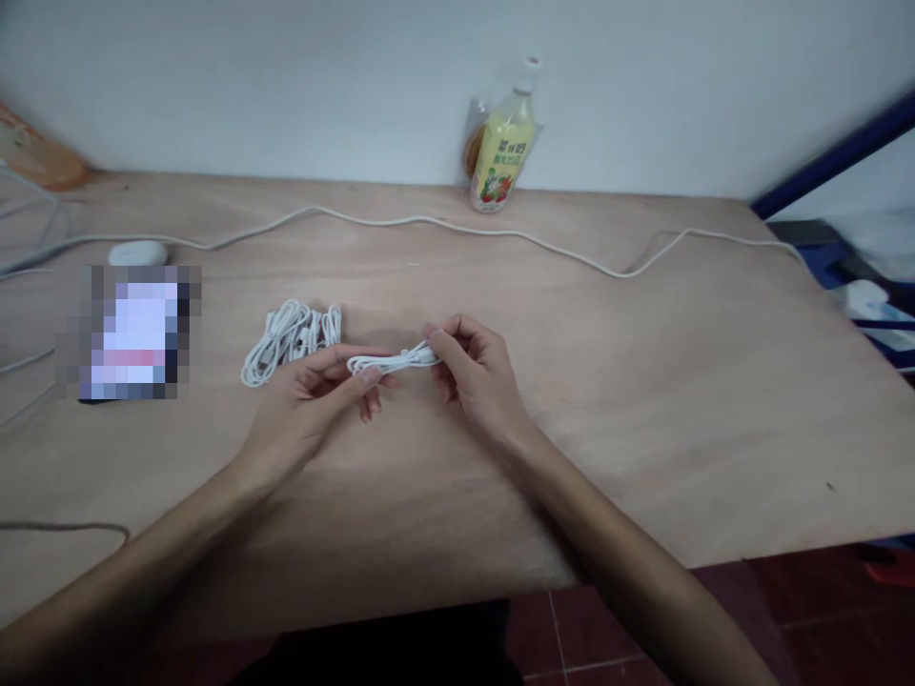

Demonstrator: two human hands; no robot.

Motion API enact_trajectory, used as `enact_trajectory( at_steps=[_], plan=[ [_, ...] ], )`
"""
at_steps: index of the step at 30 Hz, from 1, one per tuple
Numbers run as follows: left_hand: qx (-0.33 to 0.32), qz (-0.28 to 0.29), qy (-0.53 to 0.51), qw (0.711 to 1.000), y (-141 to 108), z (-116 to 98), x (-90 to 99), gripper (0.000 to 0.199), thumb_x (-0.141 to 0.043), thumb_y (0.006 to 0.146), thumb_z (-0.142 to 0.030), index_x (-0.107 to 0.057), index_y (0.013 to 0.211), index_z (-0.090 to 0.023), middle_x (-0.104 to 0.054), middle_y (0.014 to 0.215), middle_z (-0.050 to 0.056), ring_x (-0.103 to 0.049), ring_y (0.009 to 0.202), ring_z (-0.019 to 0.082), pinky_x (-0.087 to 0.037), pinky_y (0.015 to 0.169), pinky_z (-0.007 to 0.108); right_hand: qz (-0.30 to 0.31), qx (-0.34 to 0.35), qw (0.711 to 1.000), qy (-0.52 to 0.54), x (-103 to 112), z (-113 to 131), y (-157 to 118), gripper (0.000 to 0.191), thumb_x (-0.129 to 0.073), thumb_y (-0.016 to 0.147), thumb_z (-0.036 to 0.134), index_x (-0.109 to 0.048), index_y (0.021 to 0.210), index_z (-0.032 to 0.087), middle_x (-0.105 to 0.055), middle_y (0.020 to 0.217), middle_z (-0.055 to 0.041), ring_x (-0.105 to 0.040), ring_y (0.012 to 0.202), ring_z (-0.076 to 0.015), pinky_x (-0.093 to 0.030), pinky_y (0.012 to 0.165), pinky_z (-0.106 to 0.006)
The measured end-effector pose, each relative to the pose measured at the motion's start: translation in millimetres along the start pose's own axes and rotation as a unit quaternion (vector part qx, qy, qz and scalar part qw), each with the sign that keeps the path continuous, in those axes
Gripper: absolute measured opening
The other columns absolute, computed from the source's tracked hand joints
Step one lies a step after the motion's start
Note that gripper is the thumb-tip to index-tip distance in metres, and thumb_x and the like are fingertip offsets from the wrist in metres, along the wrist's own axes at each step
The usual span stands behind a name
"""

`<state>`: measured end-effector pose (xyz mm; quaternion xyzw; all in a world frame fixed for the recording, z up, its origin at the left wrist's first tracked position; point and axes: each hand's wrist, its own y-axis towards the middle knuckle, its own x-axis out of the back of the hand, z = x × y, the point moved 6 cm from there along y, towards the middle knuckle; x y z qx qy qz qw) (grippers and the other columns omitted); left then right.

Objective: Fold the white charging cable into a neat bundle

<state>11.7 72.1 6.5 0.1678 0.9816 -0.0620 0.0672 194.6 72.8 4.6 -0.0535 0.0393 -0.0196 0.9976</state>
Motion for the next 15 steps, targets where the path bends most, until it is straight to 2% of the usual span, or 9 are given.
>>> enact_trajectory(
  at_steps=[4,10,15],
  plan=[
    [-0.025,-0.035,-0.012,0.999,1,-3,4.1,0.018,-0.080,0.096,-0.031,-0.080,0.083,-0.019,-0.077,0.070,0.001,-0.069,0.060,0.012,-0.060,0.061,0.023,0.036,-0.001,0.999,-0.009,-5,-4,-1,0.054,-0.082,0.088,0.068,-0.059,0.069,0.024,-0.058,0.055,0.0051,-0.047,0.042,-0.0088,-0.036,0.039,-0.022],
    [-0.023,-0.076,-0.064,0.995,3,0,9.5,0.024,-0.091,0.090,-0.040,-0.082,0.085,-0.019,-0.076,0.070,0.001,-0.069,0.059,0.012,-0.059,0.057,0.022,0.146,-0.007,0.989,-0.005,-21,-3,-9,0.044,-0.077,0.095,0.064,-0.069,0.082,0.022,-0.068,0.061,0.0033,-0.052,0.043,-0.0094,-0.039,0.041,-0.022],
    [-0.025,-0.095,-0.147,0.984,6,2,14.1,0.030,-0.101,0.078,-0.045,-0.086,0.086,-0.021,-0.075,0.075,0.000,-0.067,0.066,0.011,-0.058,0.062,0.021,0.196,-0.023,0.980,-0.002,-27,1,-16,0.034,-0.084,0.093,0.054,-0.075,0.088,0.021,-0.078,0.079,-0.0004,-0.055,0.050,-0.0087,-0.042,0.045,-0.023]
  ],
)
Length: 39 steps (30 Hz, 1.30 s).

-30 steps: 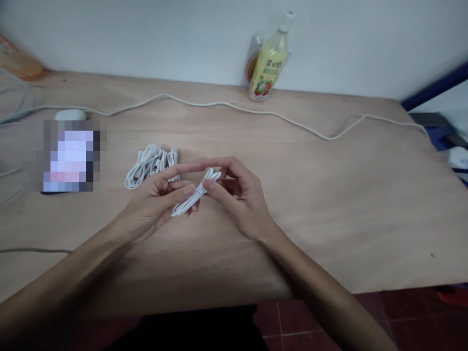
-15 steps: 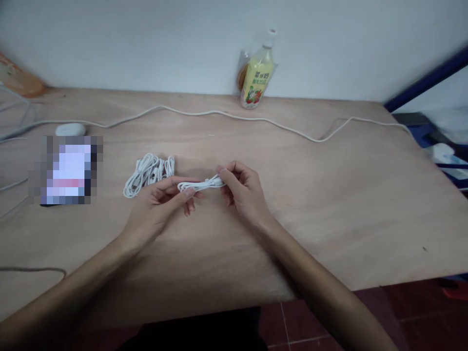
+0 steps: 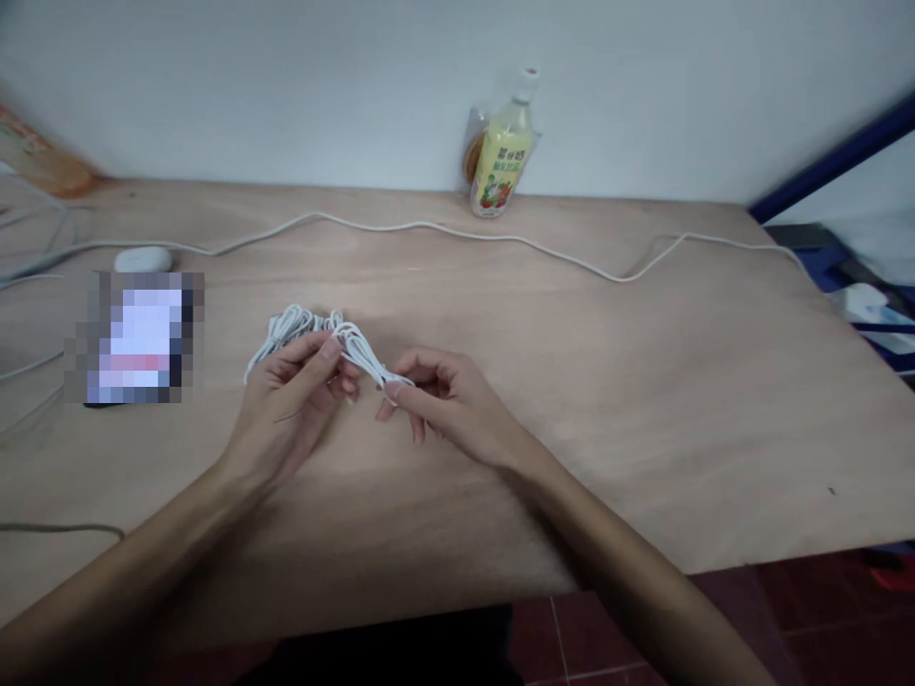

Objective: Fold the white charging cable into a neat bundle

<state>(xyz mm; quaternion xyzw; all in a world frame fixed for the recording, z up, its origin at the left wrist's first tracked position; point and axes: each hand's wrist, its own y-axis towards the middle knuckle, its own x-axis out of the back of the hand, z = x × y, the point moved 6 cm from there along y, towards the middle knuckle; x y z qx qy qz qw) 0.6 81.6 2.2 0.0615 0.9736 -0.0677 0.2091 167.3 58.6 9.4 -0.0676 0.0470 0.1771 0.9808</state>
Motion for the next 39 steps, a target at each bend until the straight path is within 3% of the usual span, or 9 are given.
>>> enact_trajectory(
  at_steps=[7,12,15,20,25,28,32,36,39],
  plan=[
    [-0.038,-0.006,0.107,0.994,-3,-6,4.3,0.008,-0.088,0.093,-0.032,-0.090,0.088,-0.025,-0.081,0.076,-0.001,-0.073,0.070,0.012,-0.059,0.070,0.022,0.062,-0.097,0.993,0.019,-5,-13,-3,0.032,-0.097,0.079,0.046,-0.080,0.084,0.019,-0.066,0.062,0.0043,-0.056,0.050,-0.0087,-0.036,0.044,-0.021],
    [-0.054,-0.005,0.173,0.983,-4,-11,1.3,0.009,-0.086,0.092,-0.032,-0.089,0.089,-0.025,-0.085,0.081,0.000,-0.077,0.075,0.015,-0.062,0.072,0.024,0.080,-0.123,0.989,0.021,-4,-18,-2,0.033,-0.100,0.073,0.045,-0.082,0.085,0.020,-0.071,0.067,0.0031,-0.058,0.052,-0.0090,-0.038,0.043,-0.020],
    [-0.019,0.006,0.160,0.987,-5,-7,0.4,0.013,-0.088,0.090,-0.034,-0.089,0.097,-0.023,-0.088,0.093,0.003,-0.080,0.083,0.017,-0.064,0.078,0.027,0.079,-0.115,0.990,0.018,-4,-16,-1,0.033,-0.098,0.075,0.048,-0.082,0.084,0.021,-0.070,0.068,0.0033,-0.057,0.052,-0.0096,-0.039,0.044,-0.021],
    [0.008,-0.009,0.146,0.989,-5,-3,2.6,0.018,-0.091,0.085,-0.035,-0.082,0.093,-0.021,-0.086,0.093,0.004,-0.080,0.083,0.019,-0.067,0.079,0.032,0.022,-0.071,0.997,-0.036,-1,-12,-1,0.040,-0.077,0.096,0.059,-0.079,0.081,0.022,-0.066,0.064,0.0018,-0.053,0.053,-0.0115,-0.037,0.048,-0.025],
    [0.004,-0.032,0.145,0.989,-6,-3,3.3,0.028,-0.096,0.078,-0.035,-0.072,0.084,-0.021,-0.084,0.089,0.003,-0.079,0.083,0.019,-0.065,0.076,0.030,-0.105,0.015,0.986,-0.130,3,-3,-6,0.026,-0.089,0.088,0.046,-0.076,0.089,0.023,-0.070,0.074,0.0029,-0.051,0.060,-0.0115,-0.037,0.055,-0.027],
    [-0.002,-0.027,0.144,0.989,-8,-3,1.4,0.030,-0.098,0.076,-0.035,-0.072,0.081,-0.022,-0.084,0.085,0.002,-0.078,0.080,0.019,-0.065,0.076,0.030,-0.115,0.024,0.983,-0.141,0,-4,-7,0.028,-0.087,0.089,0.046,-0.072,0.086,0.023,-0.066,0.068,0.0048,-0.047,0.056,-0.0107,-0.033,0.053,-0.027],
    [-0.042,-0.010,0.174,0.984,-8,-6,-1.6,0.023,-0.096,0.078,-0.032,-0.077,0.080,-0.021,-0.084,0.088,0.003,-0.079,0.085,0.020,-0.065,0.080,0.030,-0.106,0.022,0.988,-0.114,0,-7,-5,0.029,-0.089,0.087,0.047,-0.073,0.087,0.022,-0.072,0.074,0.0025,-0.054,0.060,-0.0114,-0.038,0.056,-0.027],
    [-0.065,0.022,0.198,0.978,-9,-9,-5.1,0.009,-0.089,0.086,-0.027,-0.084,0.089,-0.021,-0.086,0.094,0.005,-0.080,0.092,0.020,-0.066,0.083,0.030,-0.103,0.018,0.991,-0.081,2,-8,-3,0.032,-0.091,0.084,0.049,-0.073,0.083,0.022,-0.074,0.077,0.0003,-0.061,0.066,-0.0144,-0.046,0.060,-0.029],
    [-0.047,0.039,0.184,0.981,-11,-8,-7.6,0.012,-0.084,0.092,-0.030,-0.084,0.100,-0.021,-0.088,0.102,0.005,-0.083,0.095,0.020,-0.069,0.086,0.031,-0.130,0.028,0.987,-0.090,9,-6,-2,0.031,-0.089,0.083,0.049,-0.072,0.080,0.023,-0.073,0.076,-0.0009,-0.064,0.067,-0.0165,-0.049,0.062,-0.030]
  ],
)
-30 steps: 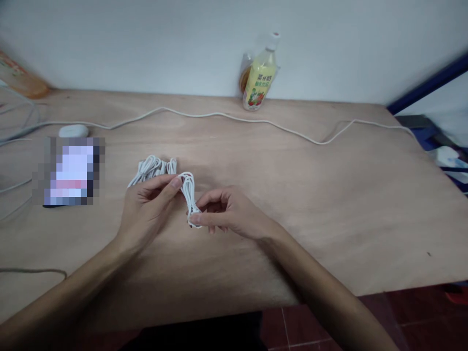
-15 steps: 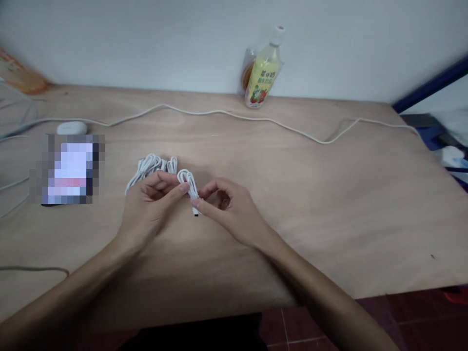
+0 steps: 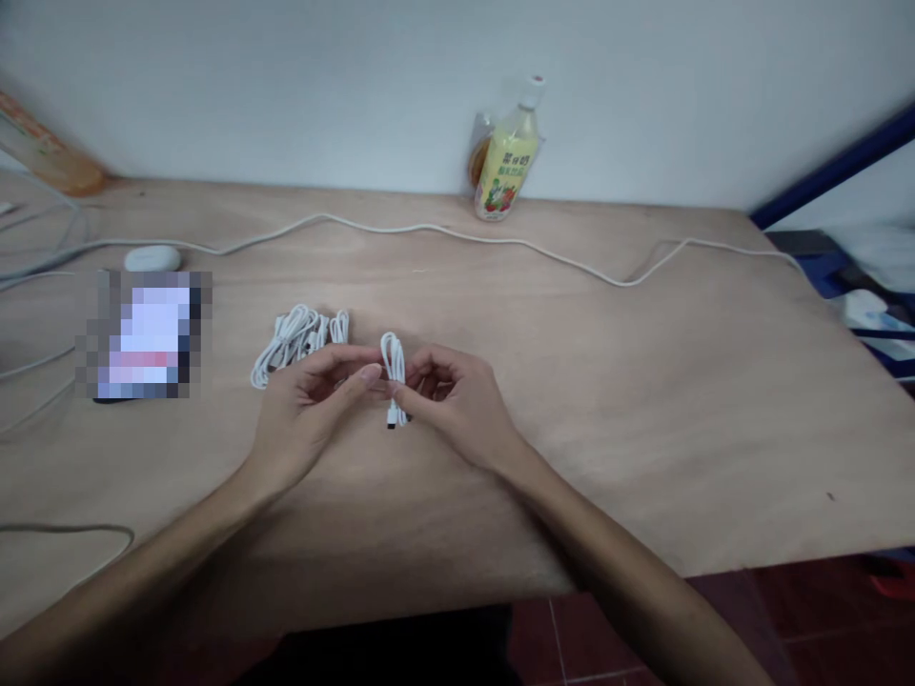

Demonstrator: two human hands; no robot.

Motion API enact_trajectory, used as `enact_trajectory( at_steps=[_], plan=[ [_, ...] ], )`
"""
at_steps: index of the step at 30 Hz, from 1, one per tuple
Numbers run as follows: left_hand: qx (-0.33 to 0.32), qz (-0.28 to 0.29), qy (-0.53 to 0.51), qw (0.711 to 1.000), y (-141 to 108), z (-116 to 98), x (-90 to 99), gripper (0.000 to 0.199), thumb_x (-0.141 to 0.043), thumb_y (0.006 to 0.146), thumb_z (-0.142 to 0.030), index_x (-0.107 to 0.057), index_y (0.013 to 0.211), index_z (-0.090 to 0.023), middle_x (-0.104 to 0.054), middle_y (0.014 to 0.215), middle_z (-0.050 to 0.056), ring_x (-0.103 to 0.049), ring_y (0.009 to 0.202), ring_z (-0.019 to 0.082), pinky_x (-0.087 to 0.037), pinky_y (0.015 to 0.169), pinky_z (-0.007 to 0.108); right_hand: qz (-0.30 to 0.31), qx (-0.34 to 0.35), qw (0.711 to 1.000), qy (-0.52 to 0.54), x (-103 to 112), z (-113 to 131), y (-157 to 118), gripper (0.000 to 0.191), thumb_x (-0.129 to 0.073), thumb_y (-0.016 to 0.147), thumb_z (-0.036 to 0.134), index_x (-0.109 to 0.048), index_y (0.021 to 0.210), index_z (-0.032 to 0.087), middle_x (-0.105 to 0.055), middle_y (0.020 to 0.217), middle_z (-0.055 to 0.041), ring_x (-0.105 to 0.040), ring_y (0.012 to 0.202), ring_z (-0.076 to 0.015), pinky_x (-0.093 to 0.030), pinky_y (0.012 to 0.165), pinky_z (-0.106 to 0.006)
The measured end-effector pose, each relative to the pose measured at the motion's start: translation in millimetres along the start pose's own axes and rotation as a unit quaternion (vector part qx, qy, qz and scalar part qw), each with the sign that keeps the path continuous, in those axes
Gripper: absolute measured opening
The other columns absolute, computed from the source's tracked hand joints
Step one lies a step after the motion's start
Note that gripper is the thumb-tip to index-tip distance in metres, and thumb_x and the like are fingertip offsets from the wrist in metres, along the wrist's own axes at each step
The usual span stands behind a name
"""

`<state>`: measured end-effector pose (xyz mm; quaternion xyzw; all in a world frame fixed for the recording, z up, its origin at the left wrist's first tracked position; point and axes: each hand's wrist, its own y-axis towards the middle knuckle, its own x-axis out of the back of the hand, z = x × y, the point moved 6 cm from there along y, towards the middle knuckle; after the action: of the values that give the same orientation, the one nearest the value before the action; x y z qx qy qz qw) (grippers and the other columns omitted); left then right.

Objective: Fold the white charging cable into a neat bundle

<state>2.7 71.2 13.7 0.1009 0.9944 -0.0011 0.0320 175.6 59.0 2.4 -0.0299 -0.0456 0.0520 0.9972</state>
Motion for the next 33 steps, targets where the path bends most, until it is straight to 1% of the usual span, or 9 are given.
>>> enact_trajectory(
  at_steps=[4,10,14,19,23,25,28,30,33],
  plan=[
    [0.017,0.011,-0.013,1.000,-4,4,-3.0,0.016,-0.079,0.098,-0.033,-0.081,0.107,-0.020,-0.088,0.106,0.007,-0.085,0.094,0.020,-0.071,0.086,0.032,-0.103,0.025,0.990,-0.095,23,5,6,0.021,-0.081,0.082,0.041,-0.072,0.076,0.023,-0.070,0.069,-0.0011,-0.062,0.063,-0.0171,-0.047,0.059,-0.031],
    [0.038,0.046,-0.030,0.998,-5,15,-6.0,0.019,-0.076,0.100,-0.035,-0.077,0.109,-0.019,-0.084,0.086,0.005,-0.082,0.075,0.019,-0.071,0.075,0.031,-0.195,-0.003,0.936,-0.292,51,9,12,0.019,-0.072,0.076,0.028,-0.059,0.063,0.026,-0.064,0.058,-0.0007,-0.054,0.055,-0.0183,-0.038,0.059,-0.034],
    [0.046,0.056,-0.020,0.997,-5,16,-6.6,0.018,-0.074,0.101,-0.035,-0.076,0.108,-0.018,-0.081,0.083,0.004,-0.079,0.068,0.017,-0.069,0.066,0.028,-0.212,-0.053,0.897,-0.384,55,10,11,0.024,-0.071,0.077,0.026,-0.052,0.063,0.028,-0.063,0.062,-0.0023,-0.054,0.060,-0.0216,-0.033,0.061,-0.035],
    [0.051,0.052,-0.013,0.997,-6,17,-6.7,0.020,-0.075,0.100,-0.039,-0.074,0.107,-0.019,-0.079,0.082,0.004,-0.074,0.060,0.015,-0.065,0.055,0.026,-0.199,-0.108,0.855,-0.467,55,9,12,0.029,-0.074,0.086,0.029,-0.050,0.068,0.028,-0.068,0.073,-0.0071,-0.059,0.067,-0.0262,-0.029,0.063,-0.036],
    [0.032,0.044,0.034,0.998,-8,12,-4.6,0.018,-0.071,0.102,-0.038,-0.075,0.107,-0.021,-0.077,0.080,0.002,-0.063,0.051,0.012,-0.054,0.046,0.024,-0.191,-0.108,0.840,-0.496,56,4,12,0.031,-0.075,0.090,0.034,-0.051,0.072,0.028,-0.071,0.076,-0.0093,-0.062,0.071,-0.0283,-0.030,0.065,-0.036],
    [-0.024,0.008,0.104,0.994,-8,1,1.1,0.014,-0.068,0.103,-0.034,-0.077,0.106,-0.023,-0.074,0.076,0.000,-0.058,0.052,0.012,-0.048,0.048,0.025,-0.200,-0.090,0.845,-0.488,57,2,12,0.030,-0.075,0.091,0.039,-0.053,0.074,0.028,-0.070,0.074,-0.0091,-0.061,0.071,-0.0281,-0.030,0.064,-0.035],
    [-0.125,-0.103,0.218,0.962,-7,-18,15.6,0.012,-0.067,0.102,-0.027,-0.079,0.100,-0.025,-0.068,0.072,-0.002,-0.057,0.060,0.015,-0.046,0.057,0.028,-0.227,-0.067,0.849,-0.472,58,4,11,0.031,-0.071,0.096,0.050,-0.058,0.082,0.027,-0.070,0.078,-0.0099,-0.062,0.076,-0.0297,-0.032,0.065,-0.036],
    [-0.158,-0.178,0.264,0.935,-5,-26,26.7,0.013,-0.065,0.102,-0.025,-0.079,0.100,-0.025,-0.070,0.079,0.000,-0.058,0.065,0.016,-0.048,0.063,0.030,-0.263,-0.034,0.853,-0.449,60,12,7,0.028,-0.069,0.098,0.051,-0.062,0.088,0.026,-0.069,0.081,-0.0093,-0.063,0.082,-0.0307,-0.037,0.068,-0.037],
    [-0.184,-0.229,0.344,0.892,0,-30,39.5,0.015,-0.065,0.099,-0.024,-0.078,0.105,-0.022,-0.074,0.101,0.007,-0.066,0.090,0.024,-0.054,0.077,0.036,-0.324,0.062,0.876,-0.352,70,33,-7,0.022,-0.064,0.103,0.045,-0.070,0.104,0.025,-0.071,0.092,-0.0090,-0.065,0.089,-0.0292,-0.049,0.076,-0.040]
  ],
)
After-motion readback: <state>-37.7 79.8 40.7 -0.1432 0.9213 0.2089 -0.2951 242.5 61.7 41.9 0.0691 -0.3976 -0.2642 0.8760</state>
